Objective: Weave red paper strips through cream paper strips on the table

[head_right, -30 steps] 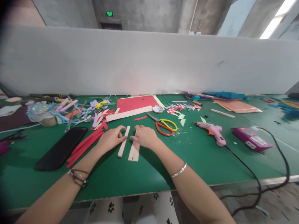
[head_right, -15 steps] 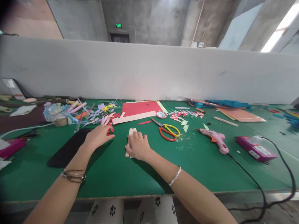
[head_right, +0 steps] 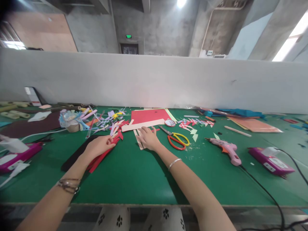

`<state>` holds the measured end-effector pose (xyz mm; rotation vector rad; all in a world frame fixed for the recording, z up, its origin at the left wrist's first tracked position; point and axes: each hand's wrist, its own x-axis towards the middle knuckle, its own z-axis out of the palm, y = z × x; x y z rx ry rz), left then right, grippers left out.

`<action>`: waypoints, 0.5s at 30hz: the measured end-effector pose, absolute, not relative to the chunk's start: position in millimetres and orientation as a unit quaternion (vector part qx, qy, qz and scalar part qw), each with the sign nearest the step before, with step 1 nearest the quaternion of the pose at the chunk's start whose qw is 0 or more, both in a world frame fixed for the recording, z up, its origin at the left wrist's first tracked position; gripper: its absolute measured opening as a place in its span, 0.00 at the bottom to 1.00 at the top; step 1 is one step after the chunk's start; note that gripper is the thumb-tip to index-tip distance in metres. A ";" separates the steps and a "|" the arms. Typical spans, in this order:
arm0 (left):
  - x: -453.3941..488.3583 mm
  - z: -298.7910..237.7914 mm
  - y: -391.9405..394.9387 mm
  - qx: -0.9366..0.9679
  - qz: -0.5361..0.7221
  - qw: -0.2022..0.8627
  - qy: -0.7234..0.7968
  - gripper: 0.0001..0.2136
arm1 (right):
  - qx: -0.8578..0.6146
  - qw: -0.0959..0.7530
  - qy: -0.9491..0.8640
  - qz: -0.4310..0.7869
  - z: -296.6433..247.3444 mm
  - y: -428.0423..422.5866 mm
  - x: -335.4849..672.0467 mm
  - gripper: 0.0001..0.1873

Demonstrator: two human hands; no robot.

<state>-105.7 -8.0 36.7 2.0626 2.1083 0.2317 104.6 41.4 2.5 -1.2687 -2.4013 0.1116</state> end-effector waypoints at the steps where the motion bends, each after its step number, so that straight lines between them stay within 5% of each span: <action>1: -106.8 38.2 -10.3 0.696 0.107 0.101 0.703 0.04 | -0.463 0.252 -0.848 0.052 3.9 38.6 104.0 0.19; 6: -96.0 51.0 -25.5 0.724 0.282 0.255 0.575 0.07 | -0.383 0.393 -0.790 0.275 16.0 6.6 90.7 0.25; 15: -65.6 53.1 -29.1 0.623 0.465 0.383 0.499 0.08 | -0.367 0.349 -0.665 0.548 8.1 -11.1 78.0 0.31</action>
